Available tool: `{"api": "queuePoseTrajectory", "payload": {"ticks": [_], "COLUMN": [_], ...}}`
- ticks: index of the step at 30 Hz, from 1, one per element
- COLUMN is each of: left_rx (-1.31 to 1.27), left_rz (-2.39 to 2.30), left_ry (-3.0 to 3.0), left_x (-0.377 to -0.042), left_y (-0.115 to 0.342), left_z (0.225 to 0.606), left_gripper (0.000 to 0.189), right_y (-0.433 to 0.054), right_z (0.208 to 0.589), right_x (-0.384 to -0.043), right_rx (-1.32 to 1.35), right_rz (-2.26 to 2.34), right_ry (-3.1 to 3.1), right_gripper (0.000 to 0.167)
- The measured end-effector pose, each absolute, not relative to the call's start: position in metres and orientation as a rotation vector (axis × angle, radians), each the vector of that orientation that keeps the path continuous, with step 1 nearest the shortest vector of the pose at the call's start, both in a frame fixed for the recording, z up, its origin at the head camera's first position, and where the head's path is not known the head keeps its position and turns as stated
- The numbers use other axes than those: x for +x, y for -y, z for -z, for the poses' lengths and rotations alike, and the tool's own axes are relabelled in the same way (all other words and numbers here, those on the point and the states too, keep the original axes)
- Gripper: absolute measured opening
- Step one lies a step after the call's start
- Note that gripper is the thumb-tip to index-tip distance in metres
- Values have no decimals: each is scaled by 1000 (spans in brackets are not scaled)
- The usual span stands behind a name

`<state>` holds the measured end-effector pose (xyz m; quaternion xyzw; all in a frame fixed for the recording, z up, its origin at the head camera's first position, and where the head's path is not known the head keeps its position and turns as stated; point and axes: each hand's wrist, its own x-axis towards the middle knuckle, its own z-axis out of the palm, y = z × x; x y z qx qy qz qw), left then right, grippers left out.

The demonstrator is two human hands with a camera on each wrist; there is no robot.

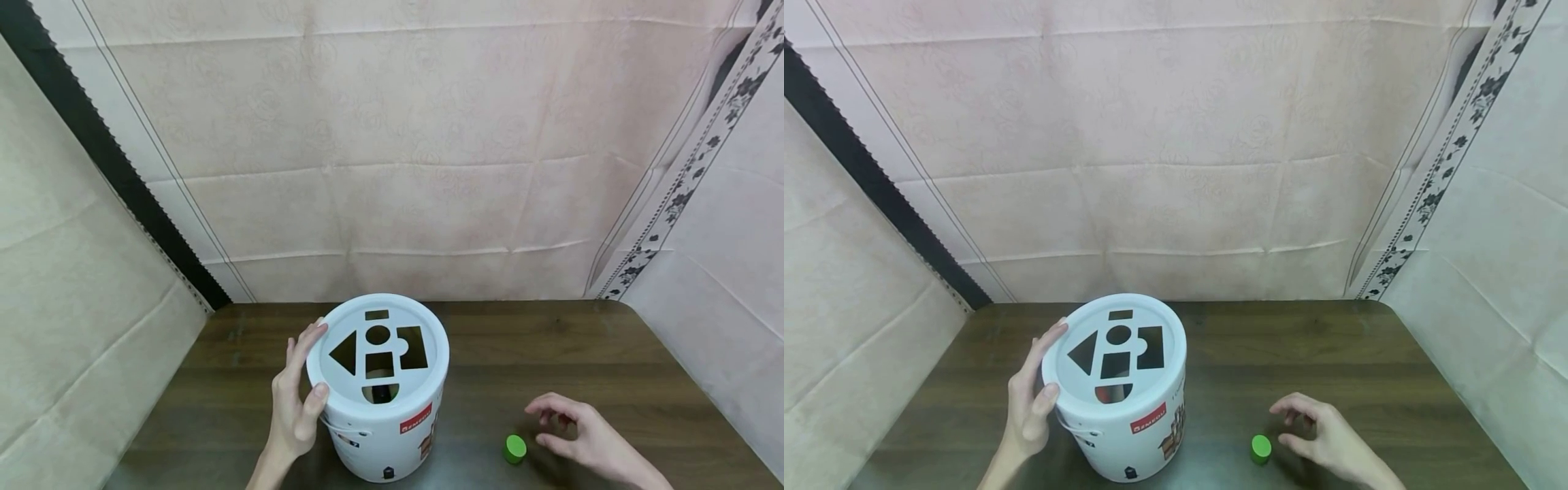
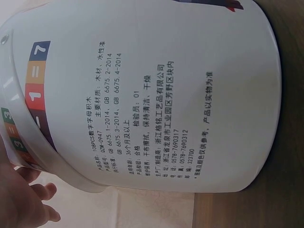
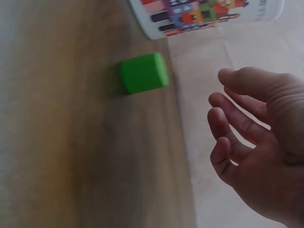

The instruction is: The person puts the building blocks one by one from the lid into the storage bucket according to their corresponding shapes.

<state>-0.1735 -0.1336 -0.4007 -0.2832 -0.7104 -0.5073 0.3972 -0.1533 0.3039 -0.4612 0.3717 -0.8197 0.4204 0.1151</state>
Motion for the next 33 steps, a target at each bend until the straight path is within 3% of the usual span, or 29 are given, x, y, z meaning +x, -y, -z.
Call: {"api": "queuePoseTrajectory", "payload": {"ticks": [11,33], "left_rx": [-713,-710], "left_rz": [1287,1289], "left_ry": [1800,1802], "left_x": [-174,-173], "left_y": [134,134], "left_z": [401,401], "left_gripper": [59,59], "right_y": [-308,-295], "right_z": [489,501], "right_x": [-148,-152], "right_rx": [1127,1024], "right_rz": [-1524,-1570], "right_ry": [2570,2672], "right_gripper": [38,31]}}
